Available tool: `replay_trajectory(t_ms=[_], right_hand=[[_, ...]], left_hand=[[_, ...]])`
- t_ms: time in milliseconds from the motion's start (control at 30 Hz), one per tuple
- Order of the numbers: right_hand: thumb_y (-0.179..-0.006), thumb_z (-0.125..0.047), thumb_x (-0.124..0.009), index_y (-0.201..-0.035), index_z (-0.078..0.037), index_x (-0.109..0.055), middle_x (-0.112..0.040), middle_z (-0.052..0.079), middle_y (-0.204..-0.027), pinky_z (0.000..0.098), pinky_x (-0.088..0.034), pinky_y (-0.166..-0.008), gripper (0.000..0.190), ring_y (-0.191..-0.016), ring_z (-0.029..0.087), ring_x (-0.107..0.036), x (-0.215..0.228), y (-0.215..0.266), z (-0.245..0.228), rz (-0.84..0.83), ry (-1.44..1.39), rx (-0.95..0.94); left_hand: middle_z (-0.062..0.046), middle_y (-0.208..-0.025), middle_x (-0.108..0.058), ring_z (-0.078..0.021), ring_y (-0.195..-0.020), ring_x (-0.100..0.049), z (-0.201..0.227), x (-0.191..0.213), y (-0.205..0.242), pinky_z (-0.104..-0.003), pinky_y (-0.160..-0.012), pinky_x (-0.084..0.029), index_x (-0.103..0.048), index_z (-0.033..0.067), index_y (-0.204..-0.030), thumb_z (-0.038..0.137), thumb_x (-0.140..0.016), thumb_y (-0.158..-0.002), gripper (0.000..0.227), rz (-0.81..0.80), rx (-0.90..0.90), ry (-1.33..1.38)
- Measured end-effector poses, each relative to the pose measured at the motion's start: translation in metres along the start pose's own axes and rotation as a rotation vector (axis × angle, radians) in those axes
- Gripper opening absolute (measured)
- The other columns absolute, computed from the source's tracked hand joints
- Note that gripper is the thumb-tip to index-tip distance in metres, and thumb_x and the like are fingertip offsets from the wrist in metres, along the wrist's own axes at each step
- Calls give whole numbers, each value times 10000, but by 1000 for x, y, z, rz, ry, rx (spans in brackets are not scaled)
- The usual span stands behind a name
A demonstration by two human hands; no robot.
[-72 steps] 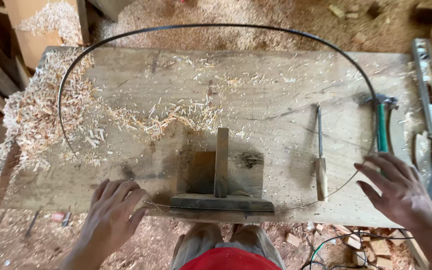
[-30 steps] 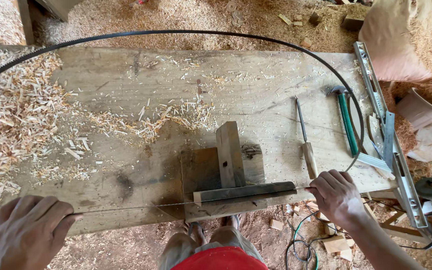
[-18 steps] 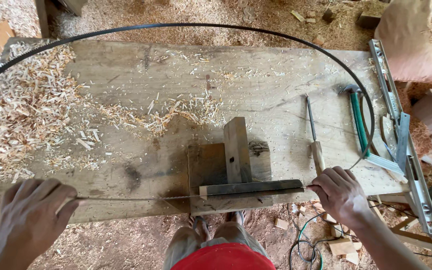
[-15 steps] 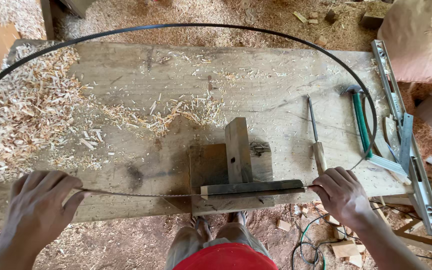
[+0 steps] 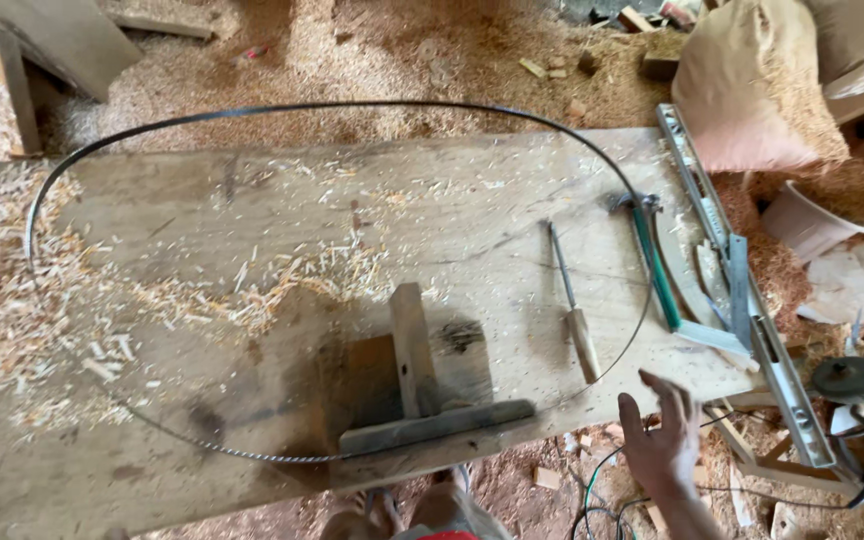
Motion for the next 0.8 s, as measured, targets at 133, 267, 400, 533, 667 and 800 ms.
replay_trajectory(t_ms=[133,267,400,533,667,800], right_hand=[[-920,-332,-736,-1357,-123,-649,-696,110,-1221,438,-581,-910,492,-1134,251,-642,-73,-2,81,-100,-153,-301],[-886,-394,-752,-1407,-130,-623,-653,143,-1246,451,-544,-950,599,-1094,279,-647,-127,-26,112,-138,-95,-342],[-885,-475,-749,-1487,-134,-538,-601,156,-1280,456,-546,-931,723,-1067,290,-646,-163,-63,110,-245,-87,-382],[-856,-497,-774,-1471,-75,-535,-579,201,-1225,467,-562,-867,783,-1044,318,-626,-186,-92,102,-288,-213,-387],[-866,-472,-723,-1360,-43,-630,-647,190,-1123,469,-564,-881,661,-980,335,-676,-196,-98,95,-364,-109,-343],[-940,-431,-664,-1250,-12,-668,-639,195,-1092,502,-533,-872,521,-971,353,-642,-198,-102,94,-378,-63,-291]], left_hand=[[-160,-1371,-606,-369,-1375,-552,0,-57,12,-517,-1228,-404,-616,145,-1341,418,-758,-792,630,-287,238,118],[-150,-1354,-618,-353,-1356,-567,15,-96,39,-504,-1209,-419,-629,145,-1323,417,-750,-815,589,-500,276,145],[-140,-1336,-631,-338,-1336,-582,33,-132,51,-491,-1191,-433,-642,145,-1305,416,-743,-838,549,-637,270,142],[-130,-1318,-643,-322,-1316,-596,48,-162,53,-478,-1172,-448,-655,145,-1287,414,-736,-861,510,-719,258,118],[-120,-1300,-655,-307,-1296,-611,58,-183,63,-465,-1154,-462,-668,145,-1269,413,-728,-885,473,-802,242,99],[-110,-1282,-667,-291,-1276,-625,66,-205,62,-452,-1135,-476,-681,145,-1251,412,-721,-908,437,-889,186,92]])
Point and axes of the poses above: each hand's wrist, its own y-axis away from the middle knuckle, its own x-axis out of the back of the hand, z = x × y, the point moved 4 cm from there along -y, towards the middle knuckle
